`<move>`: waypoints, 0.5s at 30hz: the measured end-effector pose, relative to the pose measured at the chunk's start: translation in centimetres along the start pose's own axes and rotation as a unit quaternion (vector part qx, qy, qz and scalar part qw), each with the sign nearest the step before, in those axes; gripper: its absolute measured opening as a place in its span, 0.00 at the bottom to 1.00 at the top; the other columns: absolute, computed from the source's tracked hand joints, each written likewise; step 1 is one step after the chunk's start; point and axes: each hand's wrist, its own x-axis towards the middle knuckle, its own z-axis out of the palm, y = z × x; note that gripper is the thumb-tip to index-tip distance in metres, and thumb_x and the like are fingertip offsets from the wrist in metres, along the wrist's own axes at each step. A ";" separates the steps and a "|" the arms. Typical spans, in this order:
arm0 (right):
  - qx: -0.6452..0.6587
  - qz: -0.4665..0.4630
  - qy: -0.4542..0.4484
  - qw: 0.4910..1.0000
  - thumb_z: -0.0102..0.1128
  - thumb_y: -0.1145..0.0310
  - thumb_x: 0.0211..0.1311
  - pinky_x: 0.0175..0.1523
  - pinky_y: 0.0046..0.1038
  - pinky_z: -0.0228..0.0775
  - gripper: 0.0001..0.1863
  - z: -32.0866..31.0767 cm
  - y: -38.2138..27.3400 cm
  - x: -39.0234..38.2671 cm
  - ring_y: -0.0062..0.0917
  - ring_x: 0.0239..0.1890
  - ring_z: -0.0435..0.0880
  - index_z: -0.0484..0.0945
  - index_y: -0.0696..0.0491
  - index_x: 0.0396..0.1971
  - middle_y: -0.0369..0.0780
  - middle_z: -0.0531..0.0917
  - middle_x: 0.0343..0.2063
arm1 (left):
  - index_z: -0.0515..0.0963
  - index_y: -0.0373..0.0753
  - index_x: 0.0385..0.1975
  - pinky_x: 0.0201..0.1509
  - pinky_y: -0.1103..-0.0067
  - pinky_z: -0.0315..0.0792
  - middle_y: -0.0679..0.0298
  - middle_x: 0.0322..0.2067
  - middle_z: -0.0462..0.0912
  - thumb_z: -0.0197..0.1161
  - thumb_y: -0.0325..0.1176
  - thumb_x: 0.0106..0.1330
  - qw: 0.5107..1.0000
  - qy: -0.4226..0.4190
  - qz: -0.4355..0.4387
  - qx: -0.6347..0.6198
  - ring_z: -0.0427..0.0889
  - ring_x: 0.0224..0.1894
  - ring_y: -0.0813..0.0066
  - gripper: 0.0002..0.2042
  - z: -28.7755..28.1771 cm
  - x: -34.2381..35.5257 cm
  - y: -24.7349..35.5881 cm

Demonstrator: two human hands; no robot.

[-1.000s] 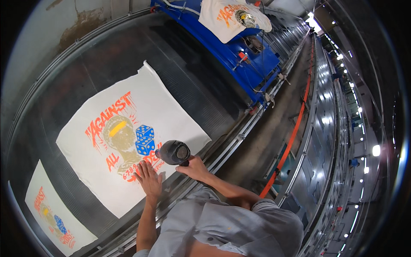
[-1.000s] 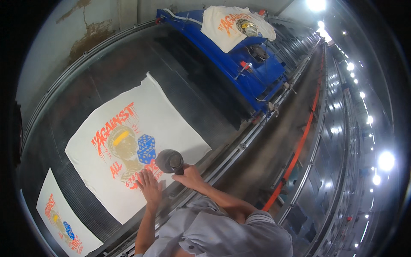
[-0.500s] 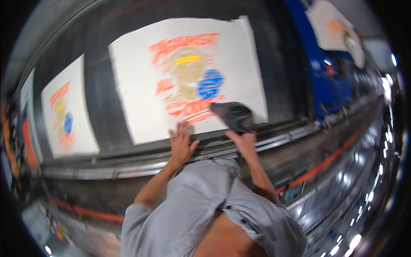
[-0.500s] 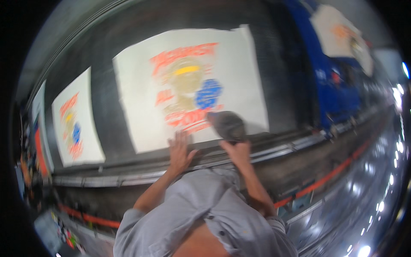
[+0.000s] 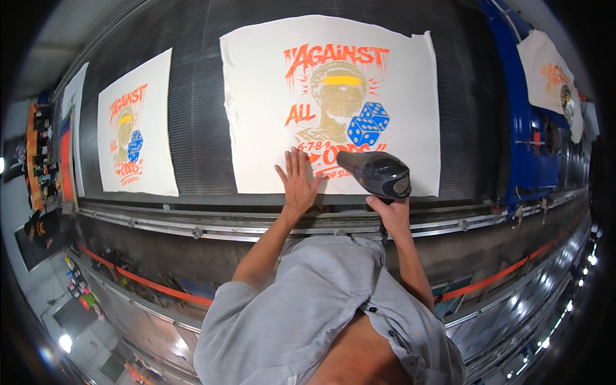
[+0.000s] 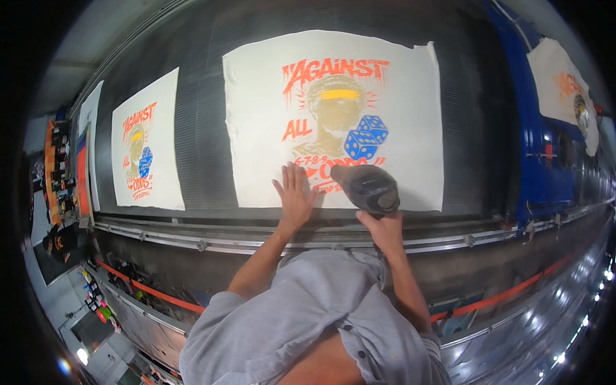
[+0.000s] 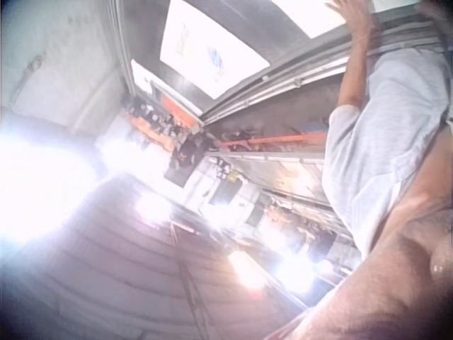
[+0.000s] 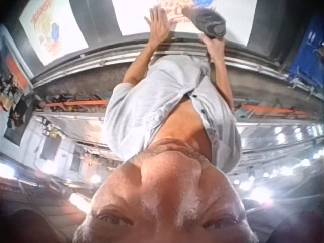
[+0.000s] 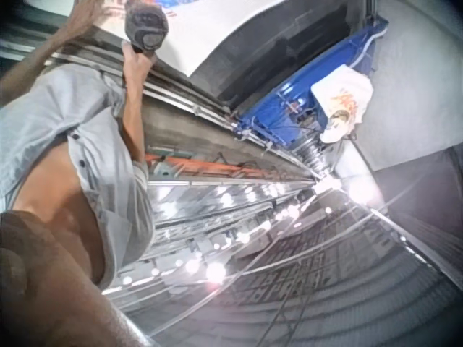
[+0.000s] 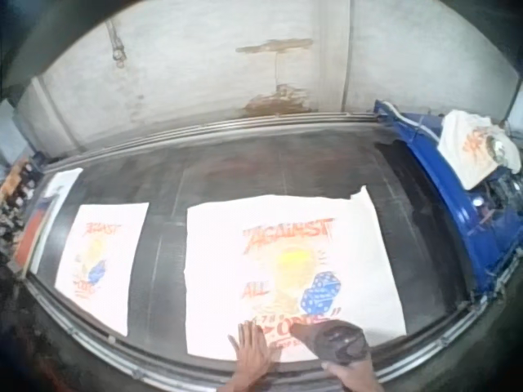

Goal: The person aligns a screen-printing frame over a white t-shirt on a conveyor, pulls a squeegee to apply red ink, and lifts the frame to reveal the printed design. They then use a heat gun to dry the ink on the shirt before moving to the next station.

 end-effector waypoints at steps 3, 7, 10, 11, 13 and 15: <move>-0.053 0.001 -0.025 0.998 0.70 0.67 0.53 0.44 0.32 0.77 0.17 -0.5 0.1 -0.4 0.25 0.35 0.85 0.84 0.57 0.43 0.40 0.88 0.33 | 0.50 0.32 0.75 0.73 0.37 0.29 0.45 0.77 0.42 0.54 0.50 0.70 0.996 0.021 -0.004 0.086 0.37 0.79 0.46 0.40 1.3 1.3 -1.6; -0.131 0.014 0.063 0.989 0.70 0.58 0.49 0.44 0.38 0.77 0.22 -2.0 0.7 0.0 0.41 0.38 0.87 0.83 0.58 0.41 0.50 0.86 0.32 | 0.48 0.36 0.76 0.73 0.40 0.22 0.50 0.78 0.42 0.55 0.53 0.71 0.998 0.064 -0.016 0.018 0.34 0.80 0.48 0.41 2.2 3.8 -2.2; -0.095 0.063 0.086 0.990 0.71 0.60 0.48 0.40 0.36 0.75 0.19 -2.7 1.0 -0.1 0.38 0.31 0.85 0.82 0.61 0.34 0.49 0.85 0.28 | 0.49 0.35 0.76 0.74 0.41 0.26 0.49 0.77 0.43 0.56 0.50 0.71 0.997 0.073 0.012 0.008 0.35 0.79 0.46 0.40 1.1 4.3 -1.5; -0.096 0.031 0.101 0.990 0.71 0.60 0.48 0.40 0.36 0.75 0.19 -2.7 1.0 -0.1 0.37 0.31 0.85 0.82 0.61 0.34 0.49 0.85 0.28 | 0.49 0.35 0.76 0.74 0.41 0.27 0.49 0.77 0.43 0.56 0.50 0.72 0.999 0.049 0.019 0.008 0.36 0.79 0.46 0.40 0.7 4.4 -1.2; -0.093 0.014 0.113 0.989 0.71 0.61 0.49 0.39 0.35 0.75 0.19 -2.7 1.2 -0.1 0.37 0.31 0.85 0.82 0.62 0.34 0.49 0.85 0.27 | 0.49 0.35 0.76 0.75 0.42 0.28 0.49 0.77 0.43 0.55 0.50 0.72 0.997 0.056 0.053 0.030 0.36 0.79 0.46 0.39 0.1 4.5 -0.4; -0.100 0.028 0.119 0.987 0.71 0.61 0.49 0.39 0.35 0.75 0.19 -2.8 1.2 -0.1 0.36 0.31 0.85 0.82 0.62 0.34 0.49 0.85 0.27 | 0.49 0.36 0.76 0.75 0.42 0.29 0.49 0.77 0.43 0.55 0.50 0.72 0.994 0.009 0.092 0.049 0.36 0.79 0.46 0.39 0.0 4.3 0.6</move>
